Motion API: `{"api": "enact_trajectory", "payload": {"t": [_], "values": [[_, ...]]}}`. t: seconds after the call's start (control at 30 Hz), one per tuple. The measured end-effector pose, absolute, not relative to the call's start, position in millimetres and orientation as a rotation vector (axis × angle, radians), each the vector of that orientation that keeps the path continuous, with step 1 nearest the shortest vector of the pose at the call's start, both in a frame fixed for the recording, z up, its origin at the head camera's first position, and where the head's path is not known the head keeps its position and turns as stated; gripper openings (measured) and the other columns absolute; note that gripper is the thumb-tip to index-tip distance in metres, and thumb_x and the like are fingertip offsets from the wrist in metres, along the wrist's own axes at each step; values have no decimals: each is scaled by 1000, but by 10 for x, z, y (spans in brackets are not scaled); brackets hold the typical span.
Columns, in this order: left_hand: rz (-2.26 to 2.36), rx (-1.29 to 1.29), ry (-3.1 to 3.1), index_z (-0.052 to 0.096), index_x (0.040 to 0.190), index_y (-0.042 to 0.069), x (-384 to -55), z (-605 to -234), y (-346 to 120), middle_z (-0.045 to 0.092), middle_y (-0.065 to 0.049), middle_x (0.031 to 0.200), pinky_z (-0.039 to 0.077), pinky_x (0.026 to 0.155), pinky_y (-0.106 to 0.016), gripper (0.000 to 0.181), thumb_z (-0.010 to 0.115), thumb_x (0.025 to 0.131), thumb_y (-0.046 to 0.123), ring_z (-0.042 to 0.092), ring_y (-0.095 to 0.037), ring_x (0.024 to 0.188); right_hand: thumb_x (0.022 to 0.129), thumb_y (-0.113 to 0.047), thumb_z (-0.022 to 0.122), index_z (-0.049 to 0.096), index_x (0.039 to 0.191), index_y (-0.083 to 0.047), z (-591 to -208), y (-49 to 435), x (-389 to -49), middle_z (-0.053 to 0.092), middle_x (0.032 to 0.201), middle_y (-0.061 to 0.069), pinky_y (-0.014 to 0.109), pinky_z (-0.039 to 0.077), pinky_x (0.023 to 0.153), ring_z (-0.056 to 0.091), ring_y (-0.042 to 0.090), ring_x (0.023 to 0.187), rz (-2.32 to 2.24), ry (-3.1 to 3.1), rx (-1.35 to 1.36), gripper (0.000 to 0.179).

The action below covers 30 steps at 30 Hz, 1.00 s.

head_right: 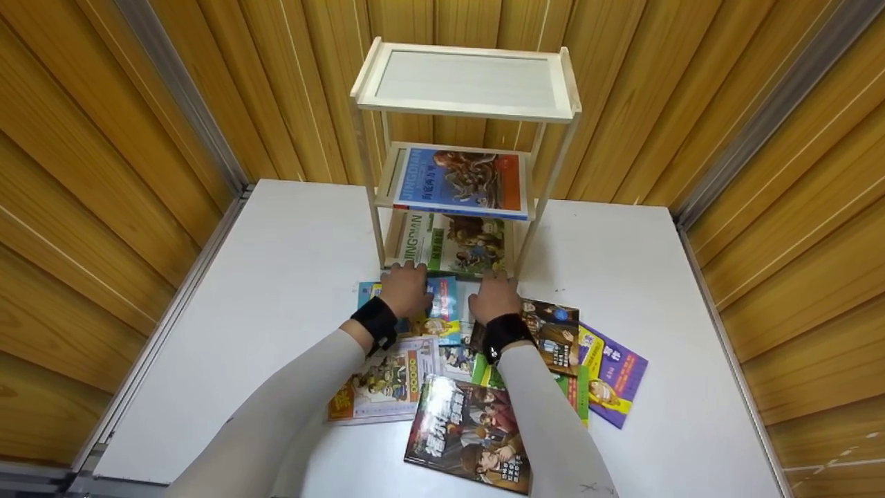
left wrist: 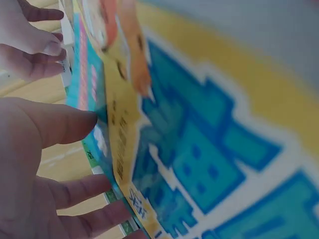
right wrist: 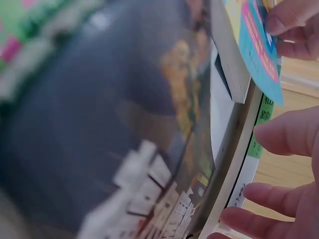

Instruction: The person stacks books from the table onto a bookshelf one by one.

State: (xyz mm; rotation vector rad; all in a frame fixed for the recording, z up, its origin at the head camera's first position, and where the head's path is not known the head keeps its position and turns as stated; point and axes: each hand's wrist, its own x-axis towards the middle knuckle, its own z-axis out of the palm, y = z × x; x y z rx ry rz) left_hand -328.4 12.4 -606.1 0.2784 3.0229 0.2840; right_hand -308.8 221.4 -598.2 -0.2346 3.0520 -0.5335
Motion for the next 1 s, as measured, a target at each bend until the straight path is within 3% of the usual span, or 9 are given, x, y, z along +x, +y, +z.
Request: {"api": "enact_trajectory", "payload": {"t": [0.33,0.57,0.73,0.87,1.0], "values": [[335,353,3044,61,144,7,-3358,-6050,101,69,-19,131,58,94,-62,53,67,102,39,65,-40,120,101,-24,62,38,150,23,-6047,2244,-3121,43,151,46,67,35,119,43,65,138,-617,3005,-171,72],[327,352,3085,60,147,9,-3281,-5995,55,68,-19,135,56,96,-64,56,67,102,41,65,-41,123,102,-25,64,47,148,17,-5927,2216,-3031,48,146,44,67,42,113,49,62,134,-665,3022,-181,64],[310,418,3149,57,150,9,-3147,-5841,23,65,-21,141,48,107,-70,59,70,101,40,61,-45,132,103,-24,65,45,151,14,-5803,2210,-2896,46,149,42,67,44,112,48,61,136,-712,3079,-174,65],[315,559,3211,56,147,6,-2941,-5779,-11,66,-23,136,49,110,-64,59,72,100,38,62,-44,129,102,-24,67,44,155,11,-5739,2237,-2722,46,153,40,67,43,114,45,59,142,-731,3151,-183,68],[346,606,3195,52,149,6,-2663,-5750,-73,60,-26,143,46,115,-62,67,73,100,46,55,-46,139,102,-28,68,43,157,7,-5688,2309,-2503,39,161,39,70,36,119,35,61,149,-752,3166,-163,71]]}}
